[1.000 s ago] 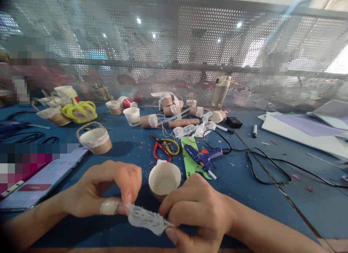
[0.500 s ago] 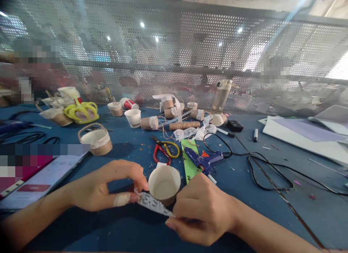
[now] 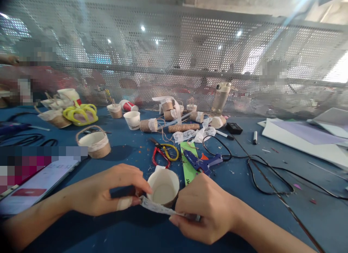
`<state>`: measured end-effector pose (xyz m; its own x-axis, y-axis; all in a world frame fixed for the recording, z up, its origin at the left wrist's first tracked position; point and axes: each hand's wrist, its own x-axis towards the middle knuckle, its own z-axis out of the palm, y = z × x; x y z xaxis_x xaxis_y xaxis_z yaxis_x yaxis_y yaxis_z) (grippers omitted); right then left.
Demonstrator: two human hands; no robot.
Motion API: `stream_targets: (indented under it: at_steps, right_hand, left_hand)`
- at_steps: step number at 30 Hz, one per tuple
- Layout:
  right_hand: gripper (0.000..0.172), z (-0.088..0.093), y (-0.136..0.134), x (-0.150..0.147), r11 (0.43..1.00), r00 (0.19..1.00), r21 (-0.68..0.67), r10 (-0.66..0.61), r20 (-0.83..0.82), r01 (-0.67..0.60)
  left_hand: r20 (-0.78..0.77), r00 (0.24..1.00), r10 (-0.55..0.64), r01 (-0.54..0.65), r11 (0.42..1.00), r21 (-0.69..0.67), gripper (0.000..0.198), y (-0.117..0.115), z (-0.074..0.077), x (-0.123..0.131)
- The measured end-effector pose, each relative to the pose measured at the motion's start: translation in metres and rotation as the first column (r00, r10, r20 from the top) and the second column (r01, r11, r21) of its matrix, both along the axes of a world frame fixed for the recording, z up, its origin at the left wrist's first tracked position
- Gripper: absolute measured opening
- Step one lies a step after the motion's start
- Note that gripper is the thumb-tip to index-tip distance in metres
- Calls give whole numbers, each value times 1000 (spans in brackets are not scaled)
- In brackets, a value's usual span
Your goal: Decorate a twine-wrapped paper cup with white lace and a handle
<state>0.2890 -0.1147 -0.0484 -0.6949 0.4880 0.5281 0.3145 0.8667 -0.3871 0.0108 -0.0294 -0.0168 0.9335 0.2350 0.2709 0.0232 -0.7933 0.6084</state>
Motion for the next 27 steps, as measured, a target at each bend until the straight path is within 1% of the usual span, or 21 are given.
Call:
stream_targets:
  at_steps: [3, 6, 10, 12, 14, 16, 18, 19, 21, 24, 27]
  right_hand:
    - [24, 0, 0, 0, 999, 997, 14, -32, 75, 31]
    - [24, 1, 1, 1, 999, 993, 22, -42, 106, 40]
    - [23, 3, 3, 2, 998, 990, 30, -51, 128, 48]
    - [18, 4, 2, 3, 997, 989, 47, -72, 127, 67]
    - [12, 5, -1, 4, 989, 985, 51, -141, 103, 137]
    - [9, 6, -3, 5, 973, 970, 3, -232, 69, 232]
    - [11, 6, -4, 5, 953, 954, -59, -291, 73, 296]
    - [15, 5, -3, 5, 952, 953, -79, -290, 90, 297]
    - [21, 5, 0, 5, 961, 960, -97, -244, 134, 258]
    - [19, 4, 6, 6, 972, 978, -158, -149, 143, 171]
    - [19, 4, 8, 6, 972, 985, -185, -124, 116, 144]
  left_hand:
    - [-10, 1000, -8, 8, 1000, -2, 29, 1, -2, 1]
    - [-15, 1000, -16, 16, 1000, -10, 29, 2, -3, 0]
    - [-28, 1000, -10, 10, 1000, -12, 29, 3, -5, 0]
    - [-30, 1000, -4, 3, 1000, -9, 29, 3, -5, -1]
    - [-36, 999, 9, -9, 1000, -7, 29, 3, -6, -1]
    - [-45, 999, 18, -18, 1000, -14, 28, 2, -7, -1]
    - [-50, 998, 23, -24, 999, -23, 27, 2, -8, -1]
    - [-47, 999, 24, -25, 999, -25, 27, 2, -8, 0]
    - [-38, 999, 24, -25, 999, -29, 26, 2, -8, 0]
    - [-19, 1000, 18, -18, 999, -33, 26, 1, -6, 1]
    - [6, 1000, 17, -17, 1000, -26, 25, 1, -4, 1]
